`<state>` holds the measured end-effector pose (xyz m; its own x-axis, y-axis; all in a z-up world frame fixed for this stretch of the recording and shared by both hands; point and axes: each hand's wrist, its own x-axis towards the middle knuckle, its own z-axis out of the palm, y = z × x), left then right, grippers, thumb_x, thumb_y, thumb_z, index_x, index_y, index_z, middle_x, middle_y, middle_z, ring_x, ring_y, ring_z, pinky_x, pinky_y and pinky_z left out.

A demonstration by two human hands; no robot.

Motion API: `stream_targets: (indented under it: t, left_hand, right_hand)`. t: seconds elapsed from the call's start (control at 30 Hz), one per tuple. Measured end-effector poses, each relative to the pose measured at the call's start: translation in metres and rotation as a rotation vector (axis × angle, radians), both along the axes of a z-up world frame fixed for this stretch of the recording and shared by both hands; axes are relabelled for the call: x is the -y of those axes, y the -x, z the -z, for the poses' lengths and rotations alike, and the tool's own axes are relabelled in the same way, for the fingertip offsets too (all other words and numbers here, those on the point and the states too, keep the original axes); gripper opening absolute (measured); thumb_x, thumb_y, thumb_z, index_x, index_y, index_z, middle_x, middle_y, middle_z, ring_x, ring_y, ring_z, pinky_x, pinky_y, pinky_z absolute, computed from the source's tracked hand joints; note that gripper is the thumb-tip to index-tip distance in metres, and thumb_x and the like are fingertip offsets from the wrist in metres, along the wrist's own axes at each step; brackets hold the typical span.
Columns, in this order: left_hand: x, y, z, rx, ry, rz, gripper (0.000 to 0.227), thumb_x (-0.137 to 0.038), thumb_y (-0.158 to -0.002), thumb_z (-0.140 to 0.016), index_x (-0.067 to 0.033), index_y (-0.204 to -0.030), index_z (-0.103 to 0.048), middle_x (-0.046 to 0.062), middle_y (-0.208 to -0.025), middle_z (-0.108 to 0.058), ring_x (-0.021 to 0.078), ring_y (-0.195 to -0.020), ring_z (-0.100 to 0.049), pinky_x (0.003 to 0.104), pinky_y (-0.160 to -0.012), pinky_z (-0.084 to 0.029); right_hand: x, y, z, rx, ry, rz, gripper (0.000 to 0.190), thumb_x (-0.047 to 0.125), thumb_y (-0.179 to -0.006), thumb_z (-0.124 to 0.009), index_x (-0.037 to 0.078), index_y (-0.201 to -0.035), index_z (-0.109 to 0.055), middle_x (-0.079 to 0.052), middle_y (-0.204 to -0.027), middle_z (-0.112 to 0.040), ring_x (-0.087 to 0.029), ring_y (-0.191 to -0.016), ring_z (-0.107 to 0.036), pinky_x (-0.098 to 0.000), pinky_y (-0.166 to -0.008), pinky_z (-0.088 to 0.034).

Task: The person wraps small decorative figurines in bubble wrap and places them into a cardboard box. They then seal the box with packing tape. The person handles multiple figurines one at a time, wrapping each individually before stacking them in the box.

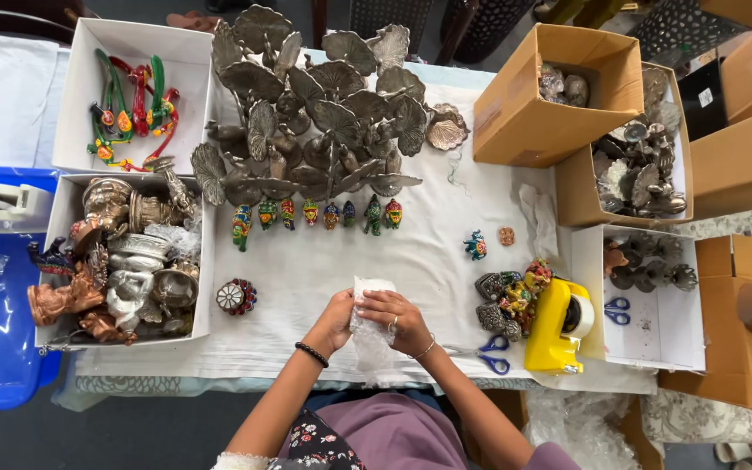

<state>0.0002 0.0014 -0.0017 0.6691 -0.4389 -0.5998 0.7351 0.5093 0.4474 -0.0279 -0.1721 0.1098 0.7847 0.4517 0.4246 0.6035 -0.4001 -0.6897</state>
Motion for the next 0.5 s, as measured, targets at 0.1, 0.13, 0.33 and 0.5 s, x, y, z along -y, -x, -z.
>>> stream_targets:
  t: [0.1,0.13,0.33,0.5]
  left_hand:
    - [-0.011,0.001,0.069,-0.012,0.235,0.02,0.021,-0.014,-0.105,-0.061,-0.0008,-0.12,-0.065,0.004,-0.102,-0.07,0.0119,-0.085,-0.066,0.028,-0.075,-0.057]
    - [-0.013,-0.003,0.036,-0.014,0.236,0.022,0.021,-0.014,-0.105,-0.061,-0.0008,-0.12,-0.065,0.004,-0.102,-0.07,0.0119,-0.085,-0.066,0.028,-0.075,-0.057]
    - [-0.017,-0.017,-0.068,-0.123,0.237,0.089,0.044,-0.037,-0.094,-0.061,-0.0019,-0.121,-0.061,0.007,-0.103,-0.071,0.0171,-0.092,-0.07,0.032,-0.083,-0.059]
    - [-0.022,-0.029,-0.097,0.034,0.125,0.187,0.042,-0.02,-0.091,-0.072,-0.0081,-0.128,-0.058,0.003,-0.115,-0.071,0.0153,-0.103,-0.071,0.033,-0.091,-0.059]
  right_hand:
    - [0.006,-0.007,0.002,-0.104,-0.137,-0.019,0.036,0.01,-0.081,-0.079,0.014,-0.117,-0.075,-0.006,-0.129,-0.072,-0.03,-0.131,-0.064,-0.0454,-0.112,-0.049]
    - [0.01,-0.008,0.005,-0.106,-0.136,-0.016,0.036,0.01,-0.081,-0.079,0.014,-0.117,-0.075,-0.006,-0.129,-0.072,-0.03,-0.131,-0.064,-0.0454,-0.112,-0.049]
    - [0.031,-0.011,0.007,-0.173,-0.066,-0.221,0.052,0.011,-0.083,-0.066,0.012,-0.135,-0.065,-0.014,-0.143,-0.064,-0.034,-0.148,-0.045,-0.0495,-0.122,-0.031]
    - [0.066,-0.005,0.042,-0.548,-0.599,0.001,0.077,0.012,-0.091,-0.061,0.017,-0.163,-0.034,-0.018,-0.168,-0.04,-0.037,-0.158,-0.034,-0.053,-0.132,-0.022]
